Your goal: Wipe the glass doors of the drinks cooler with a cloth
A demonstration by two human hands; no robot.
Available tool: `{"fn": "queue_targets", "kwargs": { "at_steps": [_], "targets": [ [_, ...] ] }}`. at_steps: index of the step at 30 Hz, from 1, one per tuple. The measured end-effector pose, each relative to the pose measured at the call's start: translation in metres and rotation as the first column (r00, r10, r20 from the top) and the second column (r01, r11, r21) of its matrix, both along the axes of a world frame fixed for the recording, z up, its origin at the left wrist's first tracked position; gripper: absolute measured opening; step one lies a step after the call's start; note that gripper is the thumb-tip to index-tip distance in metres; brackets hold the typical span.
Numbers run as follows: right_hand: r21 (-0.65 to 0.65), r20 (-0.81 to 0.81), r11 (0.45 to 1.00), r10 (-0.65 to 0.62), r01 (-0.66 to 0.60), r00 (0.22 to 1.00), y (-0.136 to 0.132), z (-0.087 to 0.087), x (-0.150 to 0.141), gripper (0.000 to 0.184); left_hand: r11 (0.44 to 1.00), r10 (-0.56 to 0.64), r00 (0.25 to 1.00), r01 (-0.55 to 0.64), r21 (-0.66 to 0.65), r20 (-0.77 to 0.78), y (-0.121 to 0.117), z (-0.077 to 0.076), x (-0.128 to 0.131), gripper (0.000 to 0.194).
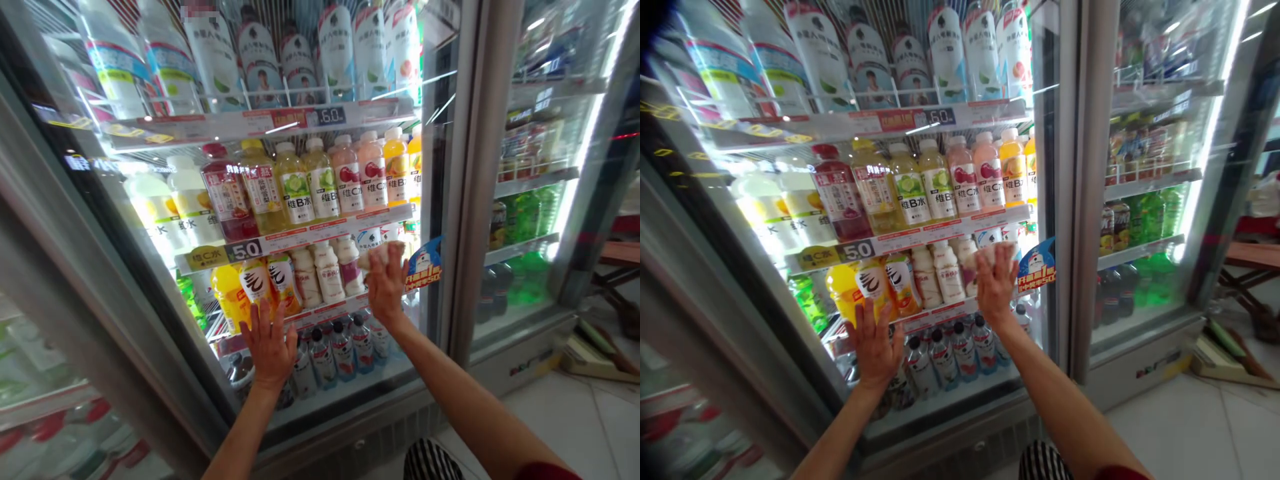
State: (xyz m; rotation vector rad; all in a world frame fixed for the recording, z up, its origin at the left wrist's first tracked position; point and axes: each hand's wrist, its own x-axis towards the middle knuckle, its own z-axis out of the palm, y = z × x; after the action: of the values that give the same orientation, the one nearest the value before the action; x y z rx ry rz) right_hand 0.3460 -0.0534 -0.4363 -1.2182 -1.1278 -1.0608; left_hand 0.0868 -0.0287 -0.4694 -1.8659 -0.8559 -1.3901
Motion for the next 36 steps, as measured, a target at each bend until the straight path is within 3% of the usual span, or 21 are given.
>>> {"fn": "queue_targets", "kwargs": {
  "at_steps": [2, 3, 5, 8, 9, 11, 14, 16, 17, 19, 21, 22, 24, 26, 29, 31, 34, 36],
  "targets": [
    [-0.084, 0.228, 0.996, 0.037, -0.019, 0.973, -0.003, -0.002, -0.002, 0.059, 1.000, -0.012, 1.000, 0.012, -0.010, 0.019, -0.003, 0.006, -0.001, 0.067],
    [-0.102, 0.268, 0.995, 0.035, -0.008, 0.963, -0.004, -0.001, 0.003, 0.058, 1.000, -0.017, 0.999, 0.018, -0.012, 0.030, -0.004, 0.011, -0.003, 0.065],
    [-0.049, 0.132, 0.998, -0.028, 0.035, 0.991, -0.004, 0.009, 0.024, 0.056, 1.000, -0.018, 0.998, 0.019, -0.011, 0.068, -0.003, 0.025, -0.007, 0.062],
    [0.082, -0.254, 0.990, -0.087, 0.111, 0.963, 0.001, 0.029, 0.046, 0.053, 1.000, -0.005, 0.990, 0.009, -0.025, 0.138, 0.002, 0.050, -0.011, 0.059],
    [0.103, -0.288, 0.988, -0.079, 0.113, 0.954, 0.002, 0.032, 0.043, 0.054, 0.999, 0.000, 0.987, 0.007, -0.039, 0.161, 0.004, 0.056, -0.010, 0.058],
    [0.078, -0.160, 0.995, -0.044, 0.058, 0.986, 0.004, 0.030, 0.022, 0.056, 0.998, 0.009, 0.982, 0.003, -0.062, 0.190, 0.008, 0.063, -0.007, 0.058],
    [-0.075, 0.217, 0.997, 0.050, -0.035, 0.975, 0.002, 0.012, -0.012, 0.058, 0.998, 0.025, 0.981, -0.013, -0.065, 0.193, 0.010, 0.062, -0.002, 0.061],
    [-0.124, 0.299, 0.992, 0.067, -0.031, 0.952, -0.001, 0.005, -0.010, 0.057, 0.999, 0.023, 0.986, -0.015, -0.050, 0.168, 0.011, 0.059, -0.003, 0.063],
    [-0.099, 0.250, 0.995, 0.042, -0.017, 0.967, -0.002, 0.005, -0.001, 0.056, 0.999, 0.020, 0.988, -0.014, -0.042, 0.154, 0.011, 0.057, -0.004, 0.063],
    [0.012, -0.002, 0.999, -0.033, 0.033, 0.999, -0.001, 0.016, 0.024, 0.054, 1.000, 0.015, 0.991, -0.012, -0.027, 0.133, 0.011, 0.056, -0.006, 0.065],
    [0.114, -0.260, 0.989, -0.059, 0.091, 0.964, 0.003, 0.030, 0.040, 0.053, 1.000, 0.018, 0.991, -0.016, -0.014, 0.129, 0.012, 0.056, -0.008, 0.066],
    [0.141, -0.315, 0.985, -0.052, 0.101, 0.947, 0.004, 0.035, 0.039, 0.053, 1.000, 0.019, 0.991, -0.018, -0.010, 0.133, 0.013, 0.056, -0.008, 0.067],
    [0.138, -0.245, 0.989, -0.027, 0.062, 0.969, 0.006, 0.037, 0.022, 0.054, 1.000, 0.018, 0.989, -0.017, -0.011, 0.143, 0.014, 0.056, -0.008, 0.067],
    [0.067, -0.005, 0.998, 0.016, -0.016, 1.000, 0.005, 0.028, -0.003, 0.056, 1.000, 0.015, 0.989, -0.012, -0.016, 0.150, 0.014, 0.056, -0.007, 0.067],
    [-0.038, 0.265, 0.997, 0.072, -0.065, 0.962, 0.003, 0.017, -0.014, 0.059, 1.000, 0.020, 0.989, -0.017, -0.018, 0.144, 0.014, 0.056, -0.007, 0.066],
    [0.000, 0.177, 0.999, 0.041, -0.042, 0.983, 0.003, 0.021, 0.000, 0.059, 0.999, 0.030, 0.990, -0.027, -0.021, 0.138, 0.013, 0.056, -0.008, 0.066],
    [0.129, -0.155, 0.991, 0.000, 0.020, 0.988, 0.007, 0.040, 0.017, 0.057, 0.999, 0.035, 0.989, -0.032, -0.025, 0.143, 0.013, 0.055, -0.008, 0.066],
    [0.157, -0.174, 0.988, 0.024, 0.003, 0.984, 0.009, 0.047, 0.010, 0.058, 0.999, 0.028, 0.988, -0.024, -0.028, 0.152, 0.014, 0.055, -0.007, 0.065]
  ]
}}
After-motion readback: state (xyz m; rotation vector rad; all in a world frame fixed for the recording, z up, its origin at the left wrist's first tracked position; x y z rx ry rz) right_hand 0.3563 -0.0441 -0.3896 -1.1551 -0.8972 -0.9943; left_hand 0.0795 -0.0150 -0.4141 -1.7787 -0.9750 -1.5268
